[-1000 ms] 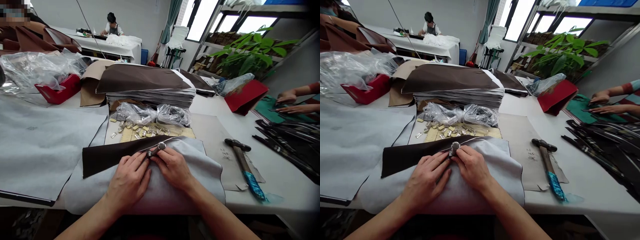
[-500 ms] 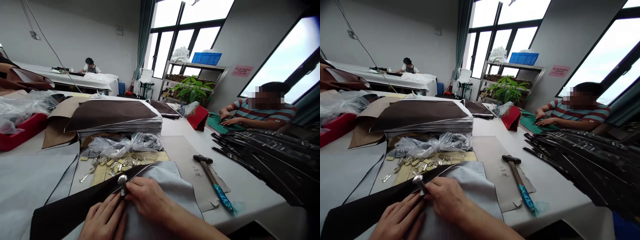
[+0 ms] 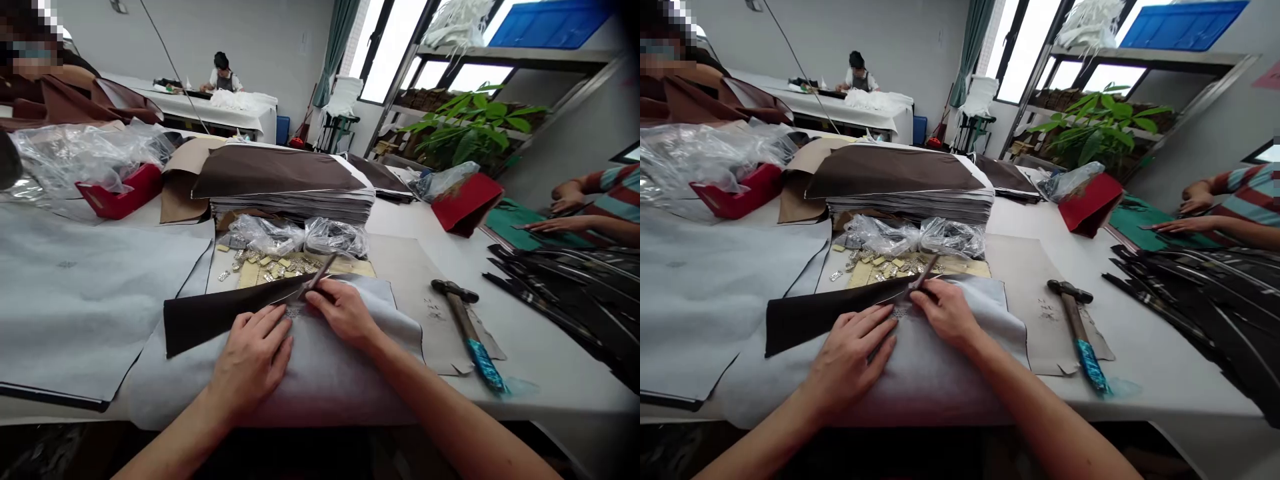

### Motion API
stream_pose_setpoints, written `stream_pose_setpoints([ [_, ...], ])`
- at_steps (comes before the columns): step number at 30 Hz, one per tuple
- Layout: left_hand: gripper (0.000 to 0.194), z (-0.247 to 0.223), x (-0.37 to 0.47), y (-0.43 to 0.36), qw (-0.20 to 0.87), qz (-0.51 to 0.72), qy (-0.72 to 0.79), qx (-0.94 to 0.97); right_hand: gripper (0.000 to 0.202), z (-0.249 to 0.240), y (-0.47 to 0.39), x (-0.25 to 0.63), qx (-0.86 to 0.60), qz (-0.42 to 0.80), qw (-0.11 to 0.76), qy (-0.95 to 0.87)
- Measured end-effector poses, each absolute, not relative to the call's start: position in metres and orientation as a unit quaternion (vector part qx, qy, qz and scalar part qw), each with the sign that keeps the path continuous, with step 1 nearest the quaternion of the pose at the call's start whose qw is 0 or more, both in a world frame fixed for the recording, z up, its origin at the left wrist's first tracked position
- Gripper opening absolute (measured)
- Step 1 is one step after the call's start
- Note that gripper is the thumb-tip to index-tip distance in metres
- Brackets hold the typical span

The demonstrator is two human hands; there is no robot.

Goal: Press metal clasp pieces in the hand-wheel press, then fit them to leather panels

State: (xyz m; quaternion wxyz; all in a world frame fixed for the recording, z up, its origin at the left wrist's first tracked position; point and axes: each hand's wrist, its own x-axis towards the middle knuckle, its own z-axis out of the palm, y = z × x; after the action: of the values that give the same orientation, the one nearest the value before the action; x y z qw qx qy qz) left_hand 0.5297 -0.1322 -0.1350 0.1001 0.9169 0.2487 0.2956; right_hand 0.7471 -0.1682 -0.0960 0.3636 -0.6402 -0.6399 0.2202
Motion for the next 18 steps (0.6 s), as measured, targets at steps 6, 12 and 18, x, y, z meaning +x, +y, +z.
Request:
stream_pose_setpoints([
  [6,0.035,-0.132,0.53,-0.131,0.097,0.26,0.238,0.931,0.015,-0.101,-0.183,0.743,-0.664,0.151,0.359,-0.639],
  [12,0.037,-0.129,0.533,-0.131,0.101,0.246,0.25,0.931,0.01,-0.104,-0.177,0.741,-0.666,0.142,0.346,-0.645],
  [18,0.033,-0.124,0.54,-0.127,0.158,0.254,0.278,0.913,0.011,-0.101,-0.172,0.739,-0.678,0.177,0.332,-0.631],
])
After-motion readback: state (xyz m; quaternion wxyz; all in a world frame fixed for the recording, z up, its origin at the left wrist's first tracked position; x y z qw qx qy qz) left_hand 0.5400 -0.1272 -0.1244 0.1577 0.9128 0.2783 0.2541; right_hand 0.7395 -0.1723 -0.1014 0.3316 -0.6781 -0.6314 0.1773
